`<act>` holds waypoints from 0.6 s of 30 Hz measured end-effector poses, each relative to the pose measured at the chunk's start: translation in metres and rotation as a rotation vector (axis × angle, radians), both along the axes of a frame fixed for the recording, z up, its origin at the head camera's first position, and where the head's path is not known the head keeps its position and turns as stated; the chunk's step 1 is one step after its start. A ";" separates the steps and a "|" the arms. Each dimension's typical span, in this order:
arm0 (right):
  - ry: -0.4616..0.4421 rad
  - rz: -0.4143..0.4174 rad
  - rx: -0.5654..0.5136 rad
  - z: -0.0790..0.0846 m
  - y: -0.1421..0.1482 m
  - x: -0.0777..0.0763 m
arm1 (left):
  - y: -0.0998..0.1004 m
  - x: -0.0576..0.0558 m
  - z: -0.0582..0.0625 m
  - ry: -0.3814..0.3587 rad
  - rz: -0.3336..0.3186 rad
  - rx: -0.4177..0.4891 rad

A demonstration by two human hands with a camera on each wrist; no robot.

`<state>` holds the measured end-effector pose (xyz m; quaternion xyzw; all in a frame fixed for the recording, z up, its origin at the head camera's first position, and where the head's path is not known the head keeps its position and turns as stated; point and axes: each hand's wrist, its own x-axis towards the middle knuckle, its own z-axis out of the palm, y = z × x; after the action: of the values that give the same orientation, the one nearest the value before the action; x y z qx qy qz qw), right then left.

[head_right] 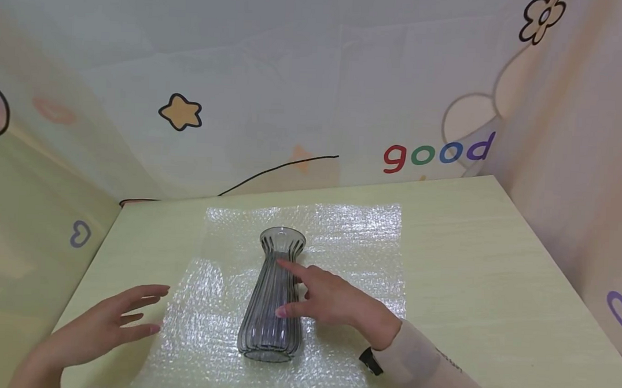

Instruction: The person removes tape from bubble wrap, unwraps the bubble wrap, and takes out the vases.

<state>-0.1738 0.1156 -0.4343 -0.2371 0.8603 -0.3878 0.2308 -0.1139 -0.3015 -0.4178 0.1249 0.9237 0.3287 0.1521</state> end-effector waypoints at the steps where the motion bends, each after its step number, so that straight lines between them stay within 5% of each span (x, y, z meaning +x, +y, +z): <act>1: -0.001 -0.001 0.000 0.000 0.000 0.000 | -0.001 0.001 0.001 -0.016 0.005 -0.006; 5: -0.002 -0.004 -0.002 0.000 0.000 0.000 | 0.000 0.004 0.000 -0.009 0.015 -0.093; 10: 0.004 0.003 -0.002 -0.001 0.001 0.000 | 0.012 0.004 -0.012 0.094 -0.026 -0.237; 18: 0.007 0.000 0.010 -0.001 0.000 0.000 | 0.039 0.002 -0.022 0.112 -0.011 -0.388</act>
<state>-0.1742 0.1157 -0.4354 -0.2374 0.8630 -0.3827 0.2290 -0.1124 -0.2627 -0.4400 0.1165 0.9760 0.1364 0.1237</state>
